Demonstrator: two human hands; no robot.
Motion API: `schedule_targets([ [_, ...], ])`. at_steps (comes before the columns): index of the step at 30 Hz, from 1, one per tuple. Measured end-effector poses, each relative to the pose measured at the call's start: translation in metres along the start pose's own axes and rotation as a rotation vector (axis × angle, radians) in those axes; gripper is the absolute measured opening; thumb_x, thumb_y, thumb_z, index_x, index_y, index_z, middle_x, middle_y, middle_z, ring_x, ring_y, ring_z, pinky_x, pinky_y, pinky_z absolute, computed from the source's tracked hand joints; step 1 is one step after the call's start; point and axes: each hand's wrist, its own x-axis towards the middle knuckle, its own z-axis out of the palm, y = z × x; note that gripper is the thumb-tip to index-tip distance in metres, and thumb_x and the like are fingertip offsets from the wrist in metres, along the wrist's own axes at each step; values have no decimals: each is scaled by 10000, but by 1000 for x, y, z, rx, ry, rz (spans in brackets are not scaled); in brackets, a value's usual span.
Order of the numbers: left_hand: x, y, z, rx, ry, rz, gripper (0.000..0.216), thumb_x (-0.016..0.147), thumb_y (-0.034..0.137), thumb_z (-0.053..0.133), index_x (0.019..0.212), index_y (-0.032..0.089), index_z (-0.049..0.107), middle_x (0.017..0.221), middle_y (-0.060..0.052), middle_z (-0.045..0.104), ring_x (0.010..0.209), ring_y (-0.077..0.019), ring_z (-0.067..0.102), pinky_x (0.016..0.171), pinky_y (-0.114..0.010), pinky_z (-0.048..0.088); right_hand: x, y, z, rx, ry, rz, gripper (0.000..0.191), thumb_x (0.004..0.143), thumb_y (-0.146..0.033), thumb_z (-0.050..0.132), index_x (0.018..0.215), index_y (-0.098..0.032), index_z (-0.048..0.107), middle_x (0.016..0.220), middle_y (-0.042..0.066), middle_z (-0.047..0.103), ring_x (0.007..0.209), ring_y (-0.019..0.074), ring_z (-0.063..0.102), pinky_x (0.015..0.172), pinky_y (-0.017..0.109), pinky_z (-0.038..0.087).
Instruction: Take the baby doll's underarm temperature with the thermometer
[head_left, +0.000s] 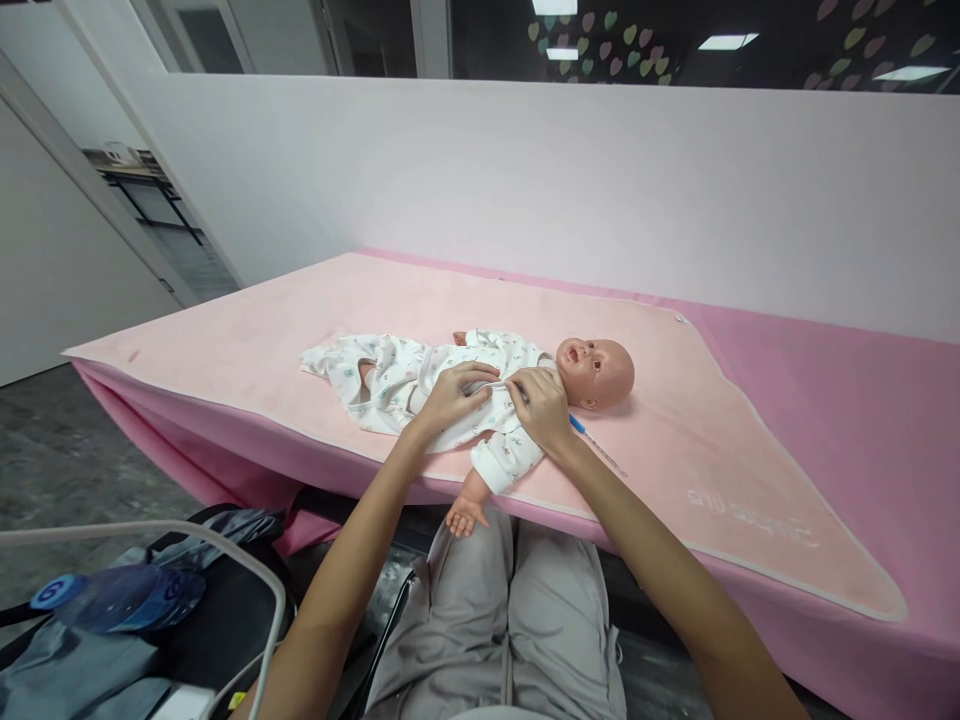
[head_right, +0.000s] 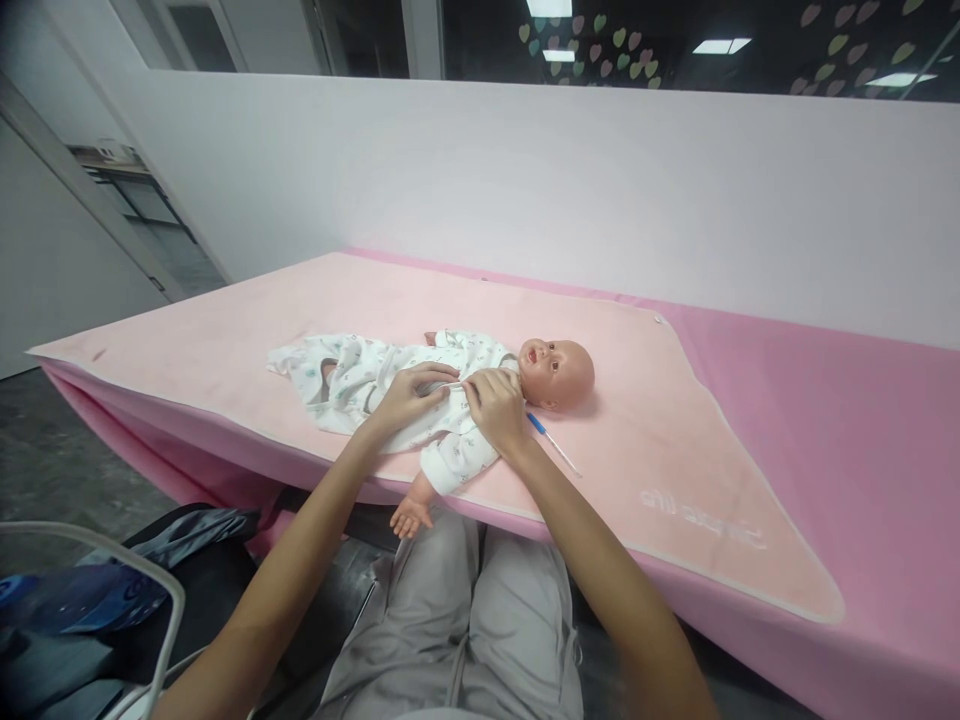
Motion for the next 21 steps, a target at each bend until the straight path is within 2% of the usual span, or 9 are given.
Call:
schedule_targets([
  [12,1,-1,0,-46,0,-9,218,785,166,473,851,190,679,949,-57,652,928,-190,590,859,-341,451,0,0,0,-5,-9,-23,194,918,-270,414,802,-201,554,819,39,641,834,181,551,847,343,346],
  [21,3,2,2,49,-49,-7,152,768,183,409,787,187,560,865,-41,574,883,-197,536,851,-345,424,0,-2,0,-42,-27,-33,207,925,-275,401,808,-202,555,805,44,632,824,186,543,835,344,346],
])
